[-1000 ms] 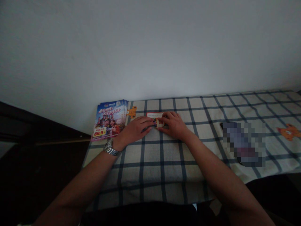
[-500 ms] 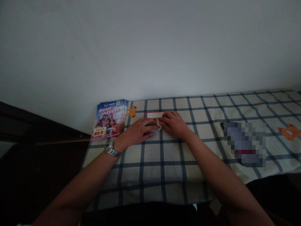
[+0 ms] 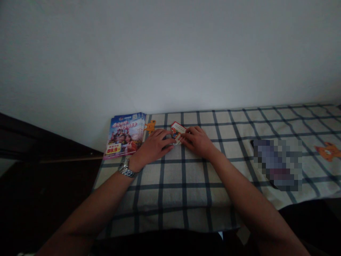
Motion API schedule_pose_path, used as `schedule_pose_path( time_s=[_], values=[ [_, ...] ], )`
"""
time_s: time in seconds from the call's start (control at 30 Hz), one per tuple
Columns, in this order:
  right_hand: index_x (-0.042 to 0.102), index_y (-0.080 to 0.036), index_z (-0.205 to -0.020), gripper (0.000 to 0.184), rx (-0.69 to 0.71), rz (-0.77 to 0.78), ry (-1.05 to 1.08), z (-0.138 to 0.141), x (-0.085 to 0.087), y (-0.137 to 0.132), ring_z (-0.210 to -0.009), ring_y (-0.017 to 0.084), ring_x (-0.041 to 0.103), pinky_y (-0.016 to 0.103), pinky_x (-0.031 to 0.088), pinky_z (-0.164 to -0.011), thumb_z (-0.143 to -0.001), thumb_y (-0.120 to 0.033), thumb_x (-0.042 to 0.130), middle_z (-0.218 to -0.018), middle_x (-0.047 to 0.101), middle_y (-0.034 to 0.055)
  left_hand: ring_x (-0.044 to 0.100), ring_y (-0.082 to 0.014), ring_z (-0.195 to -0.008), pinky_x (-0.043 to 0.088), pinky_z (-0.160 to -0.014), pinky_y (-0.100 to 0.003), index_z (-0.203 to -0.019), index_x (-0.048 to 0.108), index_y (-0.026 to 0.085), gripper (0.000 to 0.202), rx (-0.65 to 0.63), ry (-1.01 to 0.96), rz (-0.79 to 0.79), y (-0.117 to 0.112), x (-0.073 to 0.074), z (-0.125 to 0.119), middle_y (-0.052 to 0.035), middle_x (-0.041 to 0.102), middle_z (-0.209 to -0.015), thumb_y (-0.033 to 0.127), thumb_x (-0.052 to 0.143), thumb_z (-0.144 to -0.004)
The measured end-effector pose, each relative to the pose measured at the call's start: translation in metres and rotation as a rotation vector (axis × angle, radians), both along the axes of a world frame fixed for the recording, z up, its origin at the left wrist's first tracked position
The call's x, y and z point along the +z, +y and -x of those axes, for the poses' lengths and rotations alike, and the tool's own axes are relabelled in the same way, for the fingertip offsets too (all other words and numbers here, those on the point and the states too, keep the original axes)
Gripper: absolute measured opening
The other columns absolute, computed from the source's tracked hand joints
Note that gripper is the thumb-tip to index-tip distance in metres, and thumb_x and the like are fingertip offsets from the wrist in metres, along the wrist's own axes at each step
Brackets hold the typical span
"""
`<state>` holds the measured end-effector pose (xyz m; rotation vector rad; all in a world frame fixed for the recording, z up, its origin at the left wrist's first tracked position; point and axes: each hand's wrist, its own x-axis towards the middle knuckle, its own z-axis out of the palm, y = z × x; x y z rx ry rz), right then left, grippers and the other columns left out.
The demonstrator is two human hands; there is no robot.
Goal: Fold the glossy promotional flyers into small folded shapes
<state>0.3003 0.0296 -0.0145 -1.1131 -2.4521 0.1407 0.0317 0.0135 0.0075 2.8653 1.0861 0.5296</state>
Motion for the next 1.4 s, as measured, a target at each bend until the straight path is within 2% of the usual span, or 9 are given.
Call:
schedule_pose_path(
  time_s=[0.27,0.57,0.8,1.0,1.1,1.23,1.4],
  values=[
    [0.074,-0.023,-0.126,0.031,0.048,-0.004,0.031,-0.0022,-0.0016,0.0020,-0.119,0.031,0.060,0.051,0.048,-0.104,-0.103,-0.036,0.057,-0.136,0.069,0.0092,0.054,-0.0297,-0.129,0.046,-0.111,-0.054,-0.122,0.069,0.025,0.023,0.092,-0.007,-0.023,0.0027,0.0000,0.0041,-0.0101,0.059,-0.138,0.030,0.058,-0.102],
    [0.072,-0.026,-0.130,0.032,0.067,0.051,0.056,-0.0019,-0.0019,0.0037,-0.121,0.029,0.063,0.052,0.047,-0.105,-0.104,-0.034,0.056,-0.133,0.073,0.0079,0.058,-0.0245,-0.128,0.047,-0.111,-0.047,-0.139,0.060,0.026,0.034,-0.101,-0.041,0.081,0.0014,-0.0037,-0.0030,-0.0070,0.064,-0.139,0.033,0.052,-0.107],
    [0.074,-0.025,-0.128,0.032,0.047,0.022,0.034,-0.0005,0.0009,0.0018,-0.122,0.031,0.061,0.052,0.049,-0.105,-0.103,-0.037,0.057,-0.137,0.069,0.0097,0.057,-0.0250,-0.128,0.043,-0.114,-0.049,-0.139,0.061,0.027,0.035,-0.048,-0.022,0.086,0.0005,-0.0033,-0.0035,-0.0060,0.064,-0.139,0.036,0.054,-0.106],
    [0.073,-0.027,-0.130,0.033,0.063,-0.002,0.044,0.0011,0.0011,-0.0009,-0.135,0.032,0.055,0.054,0.045,-0.113,-0.103,-0.039,0.057,-0.141,0.066,0.0098,0.052,-0.0266,-0.136,0.034,-0.122,-0.053,-0.141,0.059,0.027,0.038,0.000,-0.012,0.064,0.0003,-0.0026,-0.0025,-0.0055,0.062,-0.142,0.036,0.056,-0.105],
    [0.073,-0.027,-0.129,0.032,0.069,0.011,0.038,0.0018,-0.0008,-0.0013,-0.135,0.032,0.056,0.054,0.044,-0.112,-0.103,-0.037,0.057,-0.139,0.068,0.0095,0.050,-0.0280,-0.137,0.037,-0.120,-0.053,-0.142,0.059,0.027,0.039,0.026,-0.001,0.051,-0.0008,-0.0031,-0.0023,-0.0072,0.059,-0.146,0.037,0.056,-0.105],
    [0.073,-0.024,-0.124,0.030,0.112,0.030,0.038,0.0021,-0.0006,-0.0021,-0.130,0.030,0.060,0.051,0.044,-0.109,-0.105,-0.036,0.053,-0.135,0.070,0.0108,0.054,-0.0296,-0.131,0.044,-0.113,-0.052,-0.142,0.060,0.028,0.040,0.079,0.012,0.035,-0.0021,-0.0026,-0.0010,-0.0097,0.057,-0.144,0.041,0.054,-0.105],
    [0.074,-0.024,-0.121,0.028,0.143,0.038,0.035,0.0028,0.0044,-0.0047,-0.128,0.030,0.061,0.049,0.045,-0.106,-0.105,-0.038,0.054,-0.133,0.071,0.0103,0.056,-0.0298,-0.129,0.044,-0.113,-0.051,-0.143,0.058,0.027,0.043,0.074,0.000,0.048,-0.0010,-0.0038,0.0005,-0.0101,0.057,-0.144,0.042,0.057,-0.103]
  ],
)
